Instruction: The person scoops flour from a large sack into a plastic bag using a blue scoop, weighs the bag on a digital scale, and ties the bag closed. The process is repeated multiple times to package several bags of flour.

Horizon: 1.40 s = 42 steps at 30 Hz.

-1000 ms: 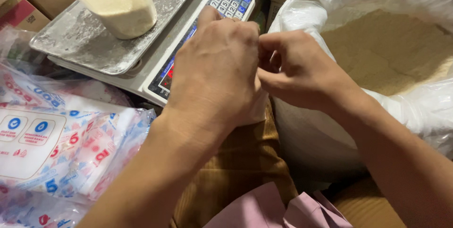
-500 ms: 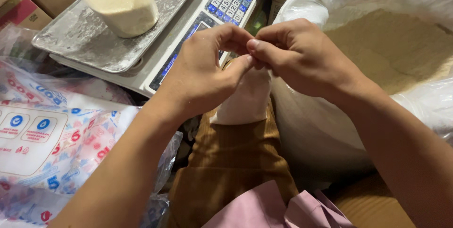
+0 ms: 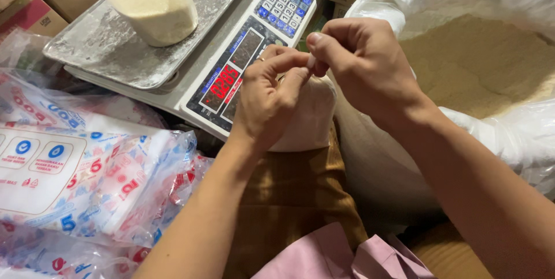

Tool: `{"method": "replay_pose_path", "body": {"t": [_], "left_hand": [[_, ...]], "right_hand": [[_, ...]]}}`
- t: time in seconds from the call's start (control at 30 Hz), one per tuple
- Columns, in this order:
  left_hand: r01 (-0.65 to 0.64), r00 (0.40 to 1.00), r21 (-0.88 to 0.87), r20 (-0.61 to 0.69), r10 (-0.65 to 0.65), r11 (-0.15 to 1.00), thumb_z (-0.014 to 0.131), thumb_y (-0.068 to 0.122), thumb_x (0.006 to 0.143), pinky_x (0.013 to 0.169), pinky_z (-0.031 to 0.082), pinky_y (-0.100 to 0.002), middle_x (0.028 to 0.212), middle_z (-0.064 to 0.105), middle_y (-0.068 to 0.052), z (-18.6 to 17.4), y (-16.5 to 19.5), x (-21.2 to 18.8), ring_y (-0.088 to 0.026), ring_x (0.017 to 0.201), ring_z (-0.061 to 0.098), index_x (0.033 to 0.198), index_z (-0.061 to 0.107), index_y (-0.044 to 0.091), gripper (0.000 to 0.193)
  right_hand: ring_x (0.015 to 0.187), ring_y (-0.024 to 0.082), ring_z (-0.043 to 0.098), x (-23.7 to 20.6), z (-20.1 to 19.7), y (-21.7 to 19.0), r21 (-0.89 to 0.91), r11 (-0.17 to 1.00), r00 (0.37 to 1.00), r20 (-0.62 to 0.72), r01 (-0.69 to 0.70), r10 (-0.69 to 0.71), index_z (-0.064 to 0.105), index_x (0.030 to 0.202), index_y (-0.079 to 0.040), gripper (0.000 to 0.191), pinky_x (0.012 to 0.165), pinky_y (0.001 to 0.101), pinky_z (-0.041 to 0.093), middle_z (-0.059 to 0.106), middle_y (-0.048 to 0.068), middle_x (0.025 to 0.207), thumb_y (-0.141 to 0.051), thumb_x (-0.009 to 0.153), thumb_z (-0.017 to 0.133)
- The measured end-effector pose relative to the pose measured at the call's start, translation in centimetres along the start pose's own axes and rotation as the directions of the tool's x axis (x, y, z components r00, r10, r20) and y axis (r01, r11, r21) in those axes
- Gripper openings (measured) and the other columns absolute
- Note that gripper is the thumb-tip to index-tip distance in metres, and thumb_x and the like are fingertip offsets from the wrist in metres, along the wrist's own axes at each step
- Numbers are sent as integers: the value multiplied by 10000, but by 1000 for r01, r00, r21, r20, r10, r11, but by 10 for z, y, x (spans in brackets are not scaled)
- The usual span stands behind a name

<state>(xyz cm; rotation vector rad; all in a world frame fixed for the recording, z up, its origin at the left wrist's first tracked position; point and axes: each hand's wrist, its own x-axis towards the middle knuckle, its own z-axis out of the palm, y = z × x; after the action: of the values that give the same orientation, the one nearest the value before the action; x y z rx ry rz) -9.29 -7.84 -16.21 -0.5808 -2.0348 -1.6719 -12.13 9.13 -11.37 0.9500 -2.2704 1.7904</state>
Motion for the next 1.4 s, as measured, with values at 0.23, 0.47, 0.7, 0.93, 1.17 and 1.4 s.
{"method": "replay_pose_path", "body": {"t": [0.23,0.47,0.7,0.93,1.17,1.4], "left_hand": [[46,994,-68,-97,-52,997,575,95,950,939,559,-272,1053,767,-92,16,-19,-4,-160,1008,733,1057,768,33,229],[41,999,-99,-21,-43,994,533,114,1018,910,547,-267,965,744,-61,34,1,2,-130,960,694,1108,705,42,207],[-11,996,-113,87,21,993,562,119,978,845,573,-263,934,760,-15,80,43,43,-94,897,725,1075,708,58,185],[473,856,-433,431,-285,767,569,151,976,548,427,-256,724,583,-7,152,75,87,-95,631,509,977,720,28,195],[624,694,-309,642,-327,718,562,155,934,617,499,-268,794,673,-34,248,102,113,-111,701,591,973,730,31,212],[575,537,-39,772,-341,817,558,132,844,608,477,-339,830,684,-102,326,105,108,-167,718,570,958,738,-73,296]], "right_hand": [[559,44,490,9,-5,11,327,910,960,-26,-254,277,666,764,-70,263,527,207,372,650,26,675,-191,998,644],[541,66,447,6,-23,2,422,873,950,-80,-243,303,585,735,-88,304,485,232,328,543,-8,658,-202,1007,654],[716,99,575,-30,-95,-23,311,923,923,-232,-228,306,639,848,-98,275,644,263,463,647,18,803,-291,1042,611],[1081,158,657,-109,-151,-48,409,862,905,-164,-300,392,490,1421,-60,596,854,338,587,618,103,1268,-437,987,647],[1017,224,723,-181,-189,-67,588,654,705,-190,-476,683,483,1437,-18,662,724,385,625,694,144,1220,-305,877,688],[717,165,606,-261,-216,-50,690,530,458,-312,-493,832,626,1303,60,531,464,263,442,719,155,1007,-261,898,751]]}}
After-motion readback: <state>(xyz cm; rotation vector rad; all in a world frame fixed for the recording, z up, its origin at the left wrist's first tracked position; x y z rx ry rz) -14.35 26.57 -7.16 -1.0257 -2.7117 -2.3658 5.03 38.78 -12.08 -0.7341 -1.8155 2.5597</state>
